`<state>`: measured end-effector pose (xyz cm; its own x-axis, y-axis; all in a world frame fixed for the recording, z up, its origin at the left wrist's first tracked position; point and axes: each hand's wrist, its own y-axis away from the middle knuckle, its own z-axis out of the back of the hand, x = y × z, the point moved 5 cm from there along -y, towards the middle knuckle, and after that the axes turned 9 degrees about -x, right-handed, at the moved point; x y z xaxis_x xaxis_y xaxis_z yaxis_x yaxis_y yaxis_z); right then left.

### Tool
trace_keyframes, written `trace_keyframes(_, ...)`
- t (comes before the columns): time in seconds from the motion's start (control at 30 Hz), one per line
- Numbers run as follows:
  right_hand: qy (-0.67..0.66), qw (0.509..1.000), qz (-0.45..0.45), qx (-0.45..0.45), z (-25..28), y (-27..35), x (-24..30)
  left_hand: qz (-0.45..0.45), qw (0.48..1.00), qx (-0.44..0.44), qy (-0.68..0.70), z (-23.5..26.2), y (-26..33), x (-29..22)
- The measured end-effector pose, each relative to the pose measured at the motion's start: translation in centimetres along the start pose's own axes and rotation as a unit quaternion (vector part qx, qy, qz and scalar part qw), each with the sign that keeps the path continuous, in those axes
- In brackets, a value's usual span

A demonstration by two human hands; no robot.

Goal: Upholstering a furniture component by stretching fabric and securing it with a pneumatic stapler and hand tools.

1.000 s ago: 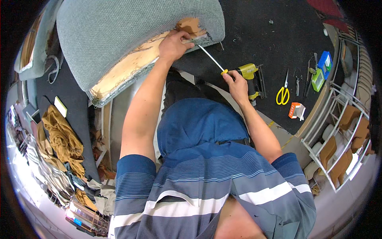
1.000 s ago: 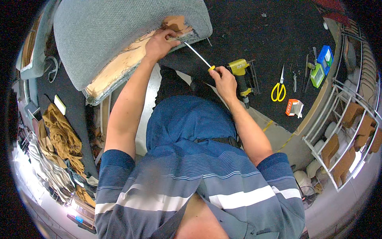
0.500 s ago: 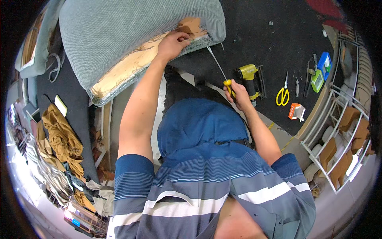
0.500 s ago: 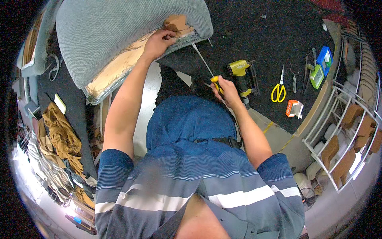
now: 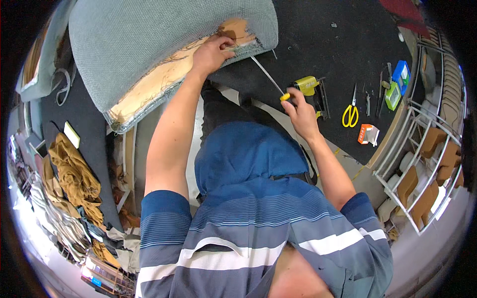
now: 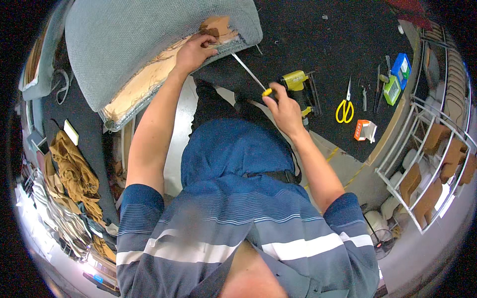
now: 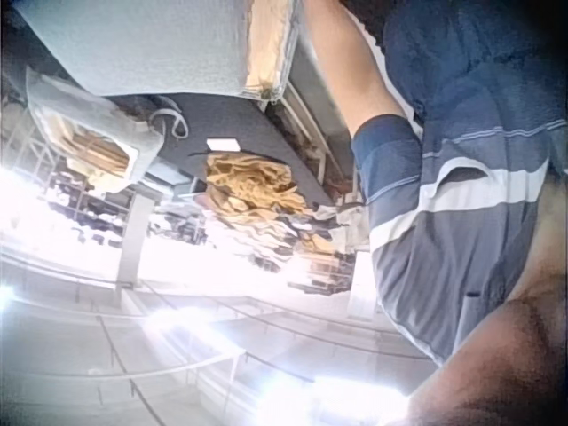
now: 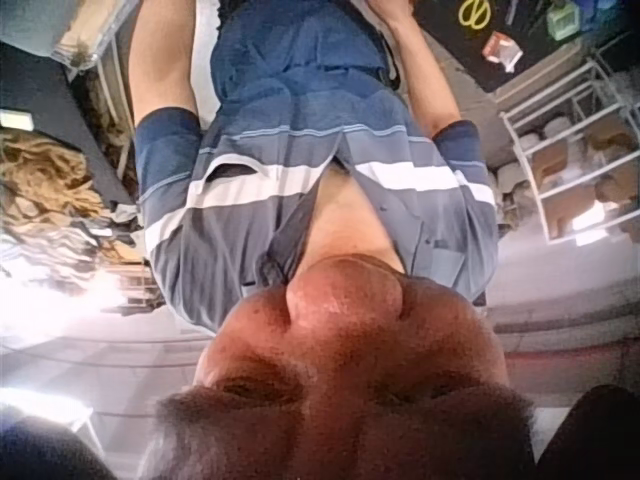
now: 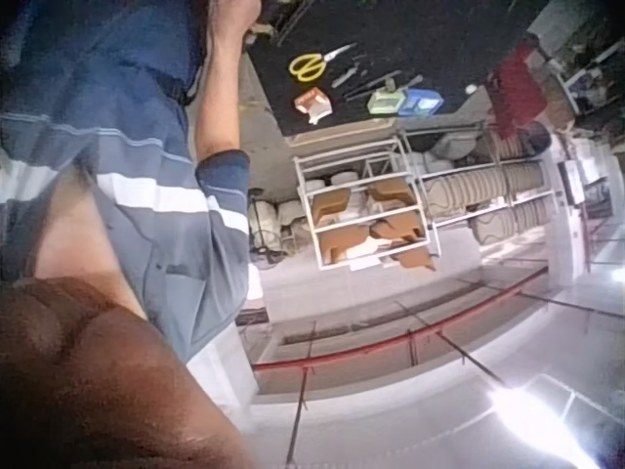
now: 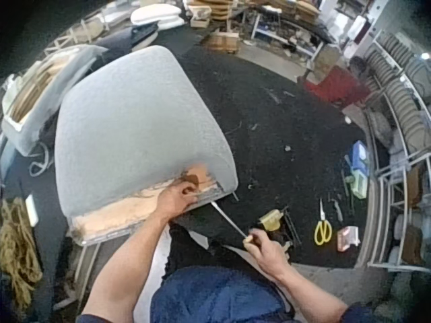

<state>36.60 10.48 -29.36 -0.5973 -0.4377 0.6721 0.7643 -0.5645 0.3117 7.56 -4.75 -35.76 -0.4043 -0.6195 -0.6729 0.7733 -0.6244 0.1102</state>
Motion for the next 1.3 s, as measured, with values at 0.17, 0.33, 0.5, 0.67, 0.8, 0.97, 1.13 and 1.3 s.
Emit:
trace_keyframes(0.17, 0.111, 0.985, 0.126, -0.041, -1.1, -1.7, 3.0, 0.007, 1.000, -0.002, 0.002, 0.1, 0.0, -0.2)
trace_keyframes(0.33, 0.142, 0.969, 0.184, -0.085, -1.0, -1.9, 3.3, 0.008, 1.000, 0.006, 0.011, 0.4, 0.1, -0.7)
trace_keyframes(0.5, 0.193, 0.956, 0.199, -0.096, -0.2, -1.9, 4.3, 0.017, 1.000, 0.006, 0.005, 0.0, -0.1, 0.0)
trace_keyframes(0.67, 0.249, 0.941, 0.221, -0.064, 0.6, -2.0, 6.2, -0.004, 1.000, -0.004, 0.000, 0.0, 0.0, 0.0)
trace_keyframes(0.8, 0.315, 0.919, 0.233, -0.038, 1.0, -2.4, 8.3, -0.007, 1.000, 0.001, -0.006, -0.1, 0.0, -0.1)
trace_keyframes(0.97, 0.265, 0.950, 0.168, -0.007, 0.5, -3.4, 7.3, -0.005, 1.000, 0.005, -0.021, 0.1, -0.1, 0.0)
trace_keyframes(1.13, 0.053, 0.991, 0.115, -0.040, -1.7, -2.7, 1.9, -0.005, 1.000, 0.010, -0.027, 0.2, -0.1, -0.5)
trace_keyframes(1.3, -0.166, 0.956, -0.202, 0.130, -4.3, -2.4, -2.3, 0.009, 0.999, 0.022, -0.028, 0.0, -0.1, -0.4)
